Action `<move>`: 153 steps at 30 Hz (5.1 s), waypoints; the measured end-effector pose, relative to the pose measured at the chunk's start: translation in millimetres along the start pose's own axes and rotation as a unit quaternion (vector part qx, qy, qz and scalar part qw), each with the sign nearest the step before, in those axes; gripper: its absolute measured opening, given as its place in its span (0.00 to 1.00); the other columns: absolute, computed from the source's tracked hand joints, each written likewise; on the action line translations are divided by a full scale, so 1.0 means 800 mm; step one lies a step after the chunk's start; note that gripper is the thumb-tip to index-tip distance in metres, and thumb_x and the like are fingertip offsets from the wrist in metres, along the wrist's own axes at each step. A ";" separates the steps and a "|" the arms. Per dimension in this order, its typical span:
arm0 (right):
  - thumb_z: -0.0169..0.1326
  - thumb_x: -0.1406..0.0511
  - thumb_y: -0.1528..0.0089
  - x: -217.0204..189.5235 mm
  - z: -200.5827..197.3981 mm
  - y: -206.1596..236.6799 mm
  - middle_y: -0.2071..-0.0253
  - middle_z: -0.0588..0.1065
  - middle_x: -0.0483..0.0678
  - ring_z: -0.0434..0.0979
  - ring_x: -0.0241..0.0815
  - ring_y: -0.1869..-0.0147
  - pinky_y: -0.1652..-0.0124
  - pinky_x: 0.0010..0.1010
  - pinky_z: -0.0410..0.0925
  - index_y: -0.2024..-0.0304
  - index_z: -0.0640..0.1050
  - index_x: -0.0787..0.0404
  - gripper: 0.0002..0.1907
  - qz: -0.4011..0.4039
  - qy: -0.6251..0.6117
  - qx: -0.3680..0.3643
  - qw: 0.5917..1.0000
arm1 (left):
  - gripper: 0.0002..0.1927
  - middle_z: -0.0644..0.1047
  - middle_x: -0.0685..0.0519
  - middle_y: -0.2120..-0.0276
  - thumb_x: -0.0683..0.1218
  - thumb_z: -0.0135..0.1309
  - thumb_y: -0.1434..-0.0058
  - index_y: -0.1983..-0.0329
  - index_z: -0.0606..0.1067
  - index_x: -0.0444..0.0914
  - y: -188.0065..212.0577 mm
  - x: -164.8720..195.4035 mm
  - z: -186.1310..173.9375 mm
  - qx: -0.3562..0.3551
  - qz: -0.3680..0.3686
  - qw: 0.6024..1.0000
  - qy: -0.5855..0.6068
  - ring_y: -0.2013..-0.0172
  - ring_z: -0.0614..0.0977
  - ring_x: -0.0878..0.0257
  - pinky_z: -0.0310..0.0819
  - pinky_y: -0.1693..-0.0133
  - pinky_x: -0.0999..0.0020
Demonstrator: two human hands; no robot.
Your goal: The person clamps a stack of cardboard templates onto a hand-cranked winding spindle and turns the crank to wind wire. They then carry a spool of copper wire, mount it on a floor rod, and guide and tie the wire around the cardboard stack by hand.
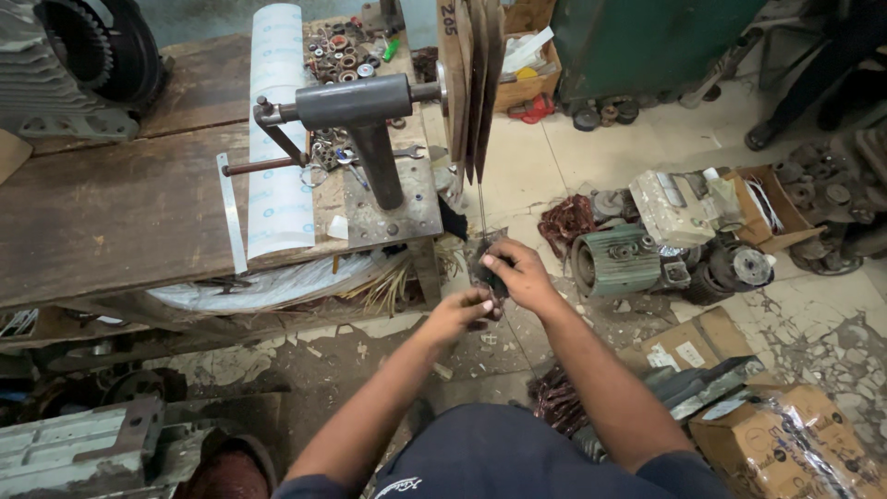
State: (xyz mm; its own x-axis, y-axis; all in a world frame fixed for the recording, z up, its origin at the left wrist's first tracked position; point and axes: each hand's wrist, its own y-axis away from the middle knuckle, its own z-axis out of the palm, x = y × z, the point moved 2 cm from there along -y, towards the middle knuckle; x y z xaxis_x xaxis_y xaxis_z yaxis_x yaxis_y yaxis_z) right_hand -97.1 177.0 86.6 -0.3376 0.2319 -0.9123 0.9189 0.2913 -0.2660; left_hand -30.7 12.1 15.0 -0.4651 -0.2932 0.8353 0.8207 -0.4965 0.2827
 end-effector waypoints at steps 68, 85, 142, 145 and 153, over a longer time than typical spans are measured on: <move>0.56 0.66 0.37 -0.017 0.024 0.036 0.63 0.75 0.54 0.76 0.54 0.55 0.54 0.39 0.68 0.63 0.77 0.66 0.07 -0.038 0.092 0.018 0.995 | 0.07 0.83 0.45 0.72 0.42 0.56 0.36 0.61 0.77 0.31 0.075 -0.002 0.053 0.267 0.125 0.901 -0.319 0.74 0.87 0.60 0.80 0.70 0.66; 0.60 0.61 0.38 0.036 0.036 0.037 0.59 0.76 0.56 0.75 0.59 0.53 0.52 0.44 0.68 0.59 0.78 0.64 0.12 -0.060 0.120 0.045 0.990 | 0.10 0.78 0.52 0.71 0.46 0.57 0.34 0.60 0.77 0.33 0.051 -0.091 -0.012 0.180 0.038 0.976 -0.120 0.72 0.80 0.64 0.75 0.69 0.68; 0.55 0.67 0.37 -0.054 0.022 0.083 0.67 0.72 0.53 0.74 0.51 0.60 0.59 0.38 0.67 0.67 0.76 0.65 0.07 -0.046 0.130 0.020 0.990 | 0.17 0.82 0.51 0.64 0.46 0.46 0.29 0.41 0.73 0.34 -0.031 0.278 0.056 0.149 0.225 0.948 -0.167 0.75 0.80 0.68 0.76 0.72 0.73; 0.55 0.67 0.37 -0.063 0.006 0.096 0.64 0.75 0.53 0.76 0.49 0.59 0.57 0.35 0.69 0.66 0.77 0.65 0.06 -0.056 0.099 0.013 0.993 | 0.13 0.79 0.51 0.67 0.44 0.46 0.28 0.47 0.75 0.31 -0.028 0.278 0.070 0.120 0.254 0.950 -0.138 0.74 0.80 0.68 0.76 0.71 0.72; 0.56 0.60 0.33 -0.145 -0.101 -0.043 0.68 0.77 0.49 0.75 0.40 0.62 0.58 0.32 0.69 0.63 0.79 0.67 0.14 0.020 0.103 0.152 0.983 | 0.12 0.80 0.49 0.68 0.43 0.47 0.29 0.50 0.74 0.31 -0.023 0.301 0.112 0.094 0.258 0.960 -0.046 0.74 0.81 0.64 0.78 0.71 0.69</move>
State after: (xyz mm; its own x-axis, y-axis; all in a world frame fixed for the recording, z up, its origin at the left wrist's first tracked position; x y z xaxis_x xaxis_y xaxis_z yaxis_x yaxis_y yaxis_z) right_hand -105.7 215.2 226.9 -0.3054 0.4293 -0.8500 0.9403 -0.0051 -0.3404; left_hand -128.1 24.0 253.5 0.0438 -0.3829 0.9227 0.9836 -0.1450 -0.1069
